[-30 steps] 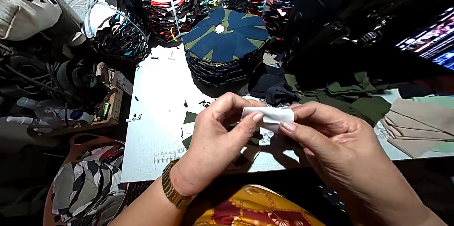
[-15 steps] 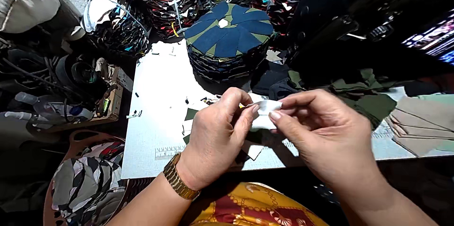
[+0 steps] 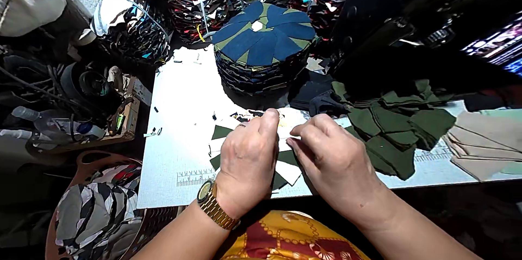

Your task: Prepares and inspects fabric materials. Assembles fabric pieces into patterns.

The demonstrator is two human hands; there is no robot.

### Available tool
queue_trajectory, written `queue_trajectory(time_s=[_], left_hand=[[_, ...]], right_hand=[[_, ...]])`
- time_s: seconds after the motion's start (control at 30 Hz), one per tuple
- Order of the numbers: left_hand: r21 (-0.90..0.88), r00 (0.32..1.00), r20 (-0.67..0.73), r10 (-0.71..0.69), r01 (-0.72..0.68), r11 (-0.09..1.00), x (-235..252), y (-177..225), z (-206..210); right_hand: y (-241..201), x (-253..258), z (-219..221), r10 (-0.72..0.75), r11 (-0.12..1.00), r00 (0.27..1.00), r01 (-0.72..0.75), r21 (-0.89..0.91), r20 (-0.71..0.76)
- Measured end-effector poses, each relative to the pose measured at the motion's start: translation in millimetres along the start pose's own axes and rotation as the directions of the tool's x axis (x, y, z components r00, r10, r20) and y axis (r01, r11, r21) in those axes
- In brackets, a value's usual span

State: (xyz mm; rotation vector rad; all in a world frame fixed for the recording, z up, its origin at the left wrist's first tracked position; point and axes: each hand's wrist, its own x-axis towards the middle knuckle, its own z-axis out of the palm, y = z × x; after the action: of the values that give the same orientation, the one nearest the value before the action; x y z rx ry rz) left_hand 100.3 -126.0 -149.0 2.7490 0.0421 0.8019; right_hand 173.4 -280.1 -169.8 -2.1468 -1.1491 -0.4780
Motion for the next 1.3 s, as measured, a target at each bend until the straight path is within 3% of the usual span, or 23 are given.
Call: queue_trajectory(time_s=[0.2,0.33,0.4,0.47,0.6,0.77,1.0,1.3], left_hand=[[-0.001,0.973,0.229,0.036,-0.036,0.999,-9.4,-14.5,-15.0],[-0.044,0.940,0.329,0.090,-0.080,0.996,-7.0,-27.0,-31.1],[-0.037,0.945,0.309,0.108,-0.102,0.994,-4.7,-28.7,-36.5],[-0.026,0.961,0.257,0.107,-0.103,0.994,-2.6,-23.5,-36.7],[0.023,0.970,0.238,0.048,-0.055,0.998,-8.6,-4.7,-13.7],[0.206,0.945,0.324,-0.033,-0.036,0.978,-20.6,-2.1,18.4],[0.189,0.949,0.314,0.024,-0.087,0.978,-27.4,-12.1,23.8],[0.170,0.955,0.292,0.055,-0.109,0.979,-29.8,-15.7,24.7]], right_hand=[[-16.5,-16.5,6.4,-0.120,0.993,0.981,0.122,-0.001,0.155],[-20.1,-28.4,-15.5,-0.136,0.977,0.941,0.076,0.199,0.310],[-15.3,-33.7,-28.5,-0.188,0.943,0.917,0.068,0.325,0.353],[-8.0,-37.9,-39.6,-0.168,0.928,0.942,0.052,0.370,0.290],[16.0,-39.6,-71.7,0.061,0.985,0.996,-0.072,0.160,0.071],[59.5,-41.0,-109.0,0.281,0.947,0.950,-0.297,-0.123,-0.136],[89.5,-57.2,-113.7,0.405,0.897,0.914,-0.393,-0.202,0.022],[96.7,-55.1,-99.9,0.332,0.893,0.938,-0.346,-0.287,-0.097]])
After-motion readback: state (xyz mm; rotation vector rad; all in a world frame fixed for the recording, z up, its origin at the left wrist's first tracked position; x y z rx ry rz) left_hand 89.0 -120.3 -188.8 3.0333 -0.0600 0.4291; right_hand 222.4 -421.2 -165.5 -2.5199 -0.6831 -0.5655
